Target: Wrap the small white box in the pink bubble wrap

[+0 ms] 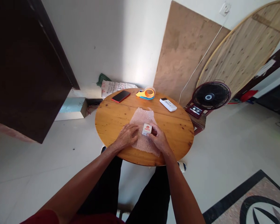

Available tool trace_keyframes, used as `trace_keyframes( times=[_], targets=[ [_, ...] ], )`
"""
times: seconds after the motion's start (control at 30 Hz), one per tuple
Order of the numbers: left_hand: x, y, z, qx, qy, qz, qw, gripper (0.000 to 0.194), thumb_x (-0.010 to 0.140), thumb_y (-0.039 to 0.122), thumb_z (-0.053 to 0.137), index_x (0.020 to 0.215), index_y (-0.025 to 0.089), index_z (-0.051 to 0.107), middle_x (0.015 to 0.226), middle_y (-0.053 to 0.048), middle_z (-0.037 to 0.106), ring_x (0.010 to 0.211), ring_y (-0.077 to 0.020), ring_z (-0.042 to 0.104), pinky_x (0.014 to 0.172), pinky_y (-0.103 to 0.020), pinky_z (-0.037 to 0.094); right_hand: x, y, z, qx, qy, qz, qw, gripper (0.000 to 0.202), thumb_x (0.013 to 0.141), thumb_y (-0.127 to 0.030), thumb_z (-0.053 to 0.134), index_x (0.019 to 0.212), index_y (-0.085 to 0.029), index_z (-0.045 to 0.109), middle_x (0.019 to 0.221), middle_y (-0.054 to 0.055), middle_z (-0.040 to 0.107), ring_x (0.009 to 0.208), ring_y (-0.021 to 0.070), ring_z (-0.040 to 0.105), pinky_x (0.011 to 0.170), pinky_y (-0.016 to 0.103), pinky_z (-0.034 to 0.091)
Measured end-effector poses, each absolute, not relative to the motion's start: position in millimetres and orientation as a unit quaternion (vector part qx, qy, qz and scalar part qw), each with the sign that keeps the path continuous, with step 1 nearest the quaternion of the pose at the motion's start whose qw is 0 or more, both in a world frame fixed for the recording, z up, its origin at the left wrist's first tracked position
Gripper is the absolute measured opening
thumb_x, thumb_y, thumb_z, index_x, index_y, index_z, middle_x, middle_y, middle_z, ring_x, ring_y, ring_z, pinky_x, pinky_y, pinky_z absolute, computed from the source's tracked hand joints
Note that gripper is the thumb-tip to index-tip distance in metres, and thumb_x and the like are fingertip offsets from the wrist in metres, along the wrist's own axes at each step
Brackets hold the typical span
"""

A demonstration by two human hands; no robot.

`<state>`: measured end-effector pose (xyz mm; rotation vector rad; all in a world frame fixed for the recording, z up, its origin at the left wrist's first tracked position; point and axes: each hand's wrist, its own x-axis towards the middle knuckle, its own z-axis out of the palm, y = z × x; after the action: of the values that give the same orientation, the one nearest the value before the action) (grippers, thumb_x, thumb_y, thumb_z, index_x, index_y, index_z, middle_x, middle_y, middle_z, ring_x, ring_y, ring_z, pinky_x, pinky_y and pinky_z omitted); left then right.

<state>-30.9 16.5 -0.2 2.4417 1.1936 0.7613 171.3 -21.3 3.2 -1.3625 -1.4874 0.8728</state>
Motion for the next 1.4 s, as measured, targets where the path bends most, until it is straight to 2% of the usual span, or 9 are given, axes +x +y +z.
trace_keyframes(
  times=[0.53, 1.0, 1.17, 1.27, 1.4],
  targets=[
    [-32, 16, -2, 0.854, 0.409, 0.277, 0.163, 0.037, 0.075, 0.019, 0.054, 0.111, 0.017, 0.061, 0.125, -0.008, 0.061, 0.121, -0.0233, 0.050, 0.113, -0.040, 0.028, 166, -25, 11, -0.549, -0.607, 0.358, 0.450, 0.053, 0.075, -0.027, 0.065, 0.126, -0.025, 0.053, 0.127, 0.006, 0.061, 0.111, 0.0230, 0.060, 0.098, 0.040, 0.046],
    [-37, 14, -1, 0.837, 0.408, 0.311, 0.192, 0.043, 0.073, 0.020, 0.056, 0.116, 0.016, 0.061, 0.129, -0.009, 0.059, 0.128, -0.0249, 0.045, 0.112, -0.041, 0.030, 162, -27, 10, -0.553, -0.599, 0.351, 0.461, 0.061, 0.074, -0.028, 0.065, 0.132, -0.023, 0.047, 0.133, 0.009, 0.056, 0.117, 0.0235, 0.057, 0.103, 0.043, 0.043],
    [-60, -15, 15, 0.892, 0.332, 0.265, 0.157, 0.047, 0.073, 0.026, 0.061, 0.119, 0.020, 0.058, 0.130, -0.008, 0.057, 0.134, -0.0288, 0.036, 0.115, -0.050, 0.019, 160, -31, 22, -0.539, -0.580, 0.405, 0.457, 0.068, 0.072, -0.028, 0.067, 0.136, -0.023, 0.043, 0.139, 0.008, 0.051, 0.122, 0.0235, 0.053, 0.106, 0.044, 0.040],
    [-67, -29, 24, 0.921, 0.303, 0.213, 0.120, 0.037, 0.071, 0.024, 0.063, 0.108, 0.021, 0.062, 0.123, -0.008, 0.060, 0.130, -0.0297, 0.040, 0.114, -0.053, 0.017, 158, -35, 31, -0.541, -0.575, 0.413, 0.455, 0.064, 0.074, -0.028, 0.066, 0.134, -0.024, 0.045, 0.141, 0.007, 0.050, 0.124, 0.0235, 0.051, 0.108, 0.043, 0.038],
    [-61, -30, 26, 0.925, 0.310, 0.208, 0.065, 0.021, 0.076, 0.014, 0.055, 0.095, 0.020, 0.062, 0.110, -0.007, 0.064, 0.122, -0.0256, 0.048, 0.113, -0.052, 0.018, 157, -40, 41, -0.551, -0.565, 0.401, 0.466, 0.054, 0.077, -0.030, 0.063, 0.130, -0.024, 0.051, 0.136, 0.006, 0.055, 0.124, 0.0236, 0.051, 0.109, 0.043, 0.037]
  ],
)
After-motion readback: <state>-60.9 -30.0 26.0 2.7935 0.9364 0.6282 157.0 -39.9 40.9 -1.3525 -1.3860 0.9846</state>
